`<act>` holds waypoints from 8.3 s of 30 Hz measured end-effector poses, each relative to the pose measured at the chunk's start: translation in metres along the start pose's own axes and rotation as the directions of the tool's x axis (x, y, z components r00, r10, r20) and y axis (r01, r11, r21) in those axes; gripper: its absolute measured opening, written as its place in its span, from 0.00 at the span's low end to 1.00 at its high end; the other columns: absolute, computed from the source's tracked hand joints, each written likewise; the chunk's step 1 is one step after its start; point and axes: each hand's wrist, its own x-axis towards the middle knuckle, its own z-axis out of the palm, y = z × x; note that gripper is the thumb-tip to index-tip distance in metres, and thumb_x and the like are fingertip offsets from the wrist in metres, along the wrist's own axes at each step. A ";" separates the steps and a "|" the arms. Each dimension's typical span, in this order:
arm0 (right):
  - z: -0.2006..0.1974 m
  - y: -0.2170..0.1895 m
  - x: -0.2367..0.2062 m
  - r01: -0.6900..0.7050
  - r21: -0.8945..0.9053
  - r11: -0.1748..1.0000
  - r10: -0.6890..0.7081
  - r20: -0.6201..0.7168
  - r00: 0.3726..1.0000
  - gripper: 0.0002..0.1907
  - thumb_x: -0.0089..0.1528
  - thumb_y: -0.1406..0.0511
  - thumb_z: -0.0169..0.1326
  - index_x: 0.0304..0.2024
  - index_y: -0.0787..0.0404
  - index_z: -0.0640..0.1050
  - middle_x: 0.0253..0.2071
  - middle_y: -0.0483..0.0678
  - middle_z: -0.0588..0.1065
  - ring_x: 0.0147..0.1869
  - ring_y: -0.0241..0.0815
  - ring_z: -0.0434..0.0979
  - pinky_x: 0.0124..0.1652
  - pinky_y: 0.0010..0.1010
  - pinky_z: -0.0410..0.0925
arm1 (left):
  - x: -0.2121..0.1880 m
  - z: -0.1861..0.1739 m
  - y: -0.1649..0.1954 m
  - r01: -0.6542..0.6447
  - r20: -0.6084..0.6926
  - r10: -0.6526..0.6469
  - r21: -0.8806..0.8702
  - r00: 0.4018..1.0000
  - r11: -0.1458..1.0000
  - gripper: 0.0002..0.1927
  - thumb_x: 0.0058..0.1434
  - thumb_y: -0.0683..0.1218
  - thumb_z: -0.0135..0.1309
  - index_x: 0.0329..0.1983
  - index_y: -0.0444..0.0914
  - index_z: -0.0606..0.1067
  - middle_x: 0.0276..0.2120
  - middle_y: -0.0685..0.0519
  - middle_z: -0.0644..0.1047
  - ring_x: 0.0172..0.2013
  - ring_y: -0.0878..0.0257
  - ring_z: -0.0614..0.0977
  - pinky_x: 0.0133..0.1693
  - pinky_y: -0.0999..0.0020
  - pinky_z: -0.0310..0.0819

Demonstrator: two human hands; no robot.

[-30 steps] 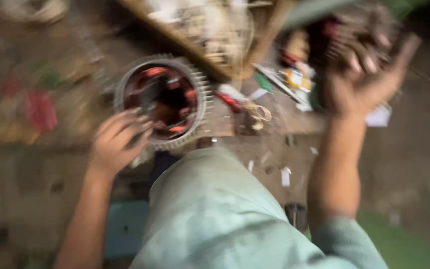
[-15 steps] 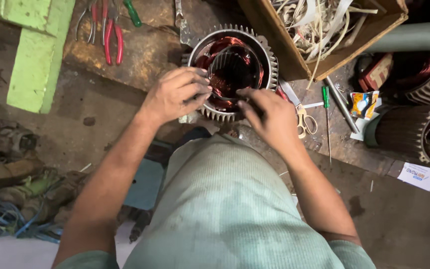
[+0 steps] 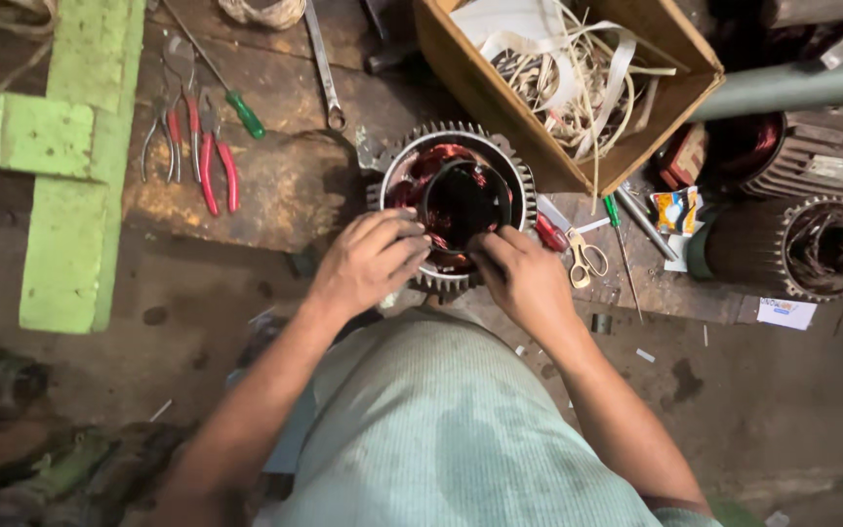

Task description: The person cuts green insulating tape with scissors and inserts the pieces into the slots of a motor stator. They then use a hammer to tap the tape into place, repeating the process for several slots.

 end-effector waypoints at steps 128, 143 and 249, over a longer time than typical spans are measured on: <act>0.045 -0.158 0.007 0.089 0.903 0.421 0.576 -0.342 0.742 0.18 0.60 0.66 0.66 0.48 0.64 0.74 0.38 0.41 0.74 0.43 0.30 0.70 0.43 0.26 0.65 | -0.083 -0.073 -0.064 0.501 0.219 -0.504 -0.678 0.836 0.538 0.14 0.67 0.32 0.62 0.51 0.27 0.71 0.44 0.40 0.79 0.43 0.61 0.82 0.46 0.72 0.77; 0.071 -0.144 0.044 -0.047 0.998 0.036 0.645 0.012 0.764 0.10 0.67 0.67 0.58 0.50 0.63 0.78 0.38 0.43 0.79 0.37 0.33 0.77 0.38 0.26 0.71 | -0.048 -0.120 -0.041 0.520 0.273 -0.603 -0.806 0.749 0.281 0.09 0.69 0.42 0.58 0.48 0.33 0.73 0.38 0.53 0.80 0.37 0.71 0.79 0.41 0.76 0.76; -0.014 0.100 -0.160 -0.548 -0.173 0.819 0.434 -0.439 0.787 0.22 0.60 0.67 0.53 0.59 0.61 0.74 0.58 0.58 0.69 0.53 0.61 0.70 0.52 0.45 0.68 | -0.036 0.061 0.083 0.271 -0.025 -0.676 -0.905 0.736 0.328 0.09 0.83 0.45 0.52 0.56 0.34 0.71 0.49 0.52 0.73 0.51 0.64 0.74 0.61 0.67 0.71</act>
